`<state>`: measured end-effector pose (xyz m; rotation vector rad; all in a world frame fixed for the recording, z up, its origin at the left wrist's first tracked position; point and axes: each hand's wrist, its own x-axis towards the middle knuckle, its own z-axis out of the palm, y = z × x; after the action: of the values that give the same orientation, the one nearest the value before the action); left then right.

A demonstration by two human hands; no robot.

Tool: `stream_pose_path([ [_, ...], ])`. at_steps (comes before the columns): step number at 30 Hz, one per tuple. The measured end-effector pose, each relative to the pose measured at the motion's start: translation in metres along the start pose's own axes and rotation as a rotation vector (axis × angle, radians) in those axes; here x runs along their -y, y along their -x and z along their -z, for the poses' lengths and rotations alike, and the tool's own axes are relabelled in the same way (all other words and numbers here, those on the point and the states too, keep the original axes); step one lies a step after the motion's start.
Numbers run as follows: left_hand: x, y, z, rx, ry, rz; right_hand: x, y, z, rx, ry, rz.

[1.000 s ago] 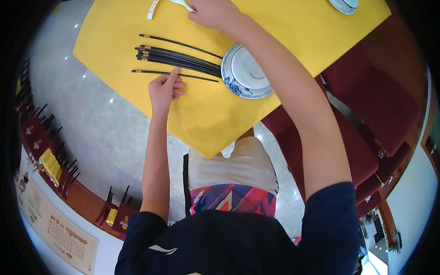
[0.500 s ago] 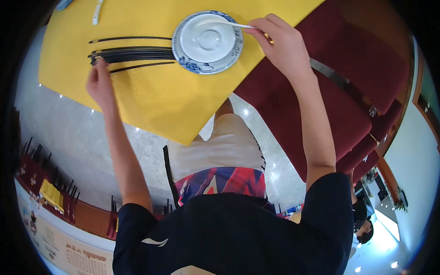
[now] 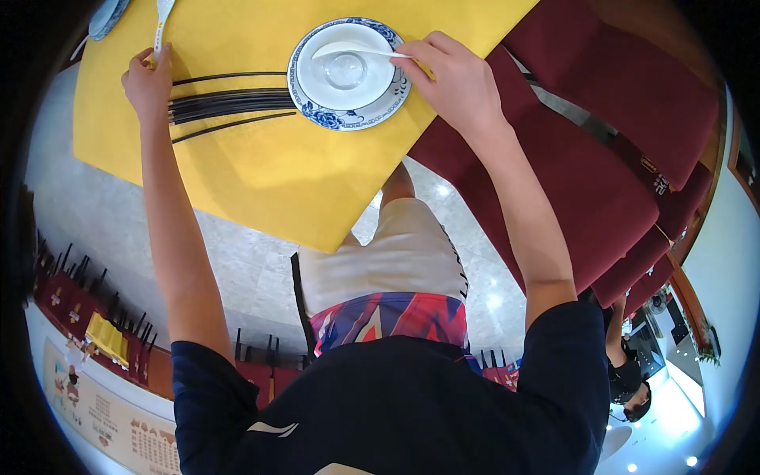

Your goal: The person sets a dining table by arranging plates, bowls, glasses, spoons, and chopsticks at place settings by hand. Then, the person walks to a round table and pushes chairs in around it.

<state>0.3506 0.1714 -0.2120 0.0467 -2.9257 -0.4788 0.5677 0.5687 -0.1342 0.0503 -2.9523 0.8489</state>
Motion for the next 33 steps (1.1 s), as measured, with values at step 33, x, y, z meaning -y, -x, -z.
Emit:
stream_pose_path([
  [33, -0.249, 0.134, 0.085, -0.043, 0.695, -0.435, 0.079, -0.044, 0.03, -0.105, -0.99, -0.392],
])
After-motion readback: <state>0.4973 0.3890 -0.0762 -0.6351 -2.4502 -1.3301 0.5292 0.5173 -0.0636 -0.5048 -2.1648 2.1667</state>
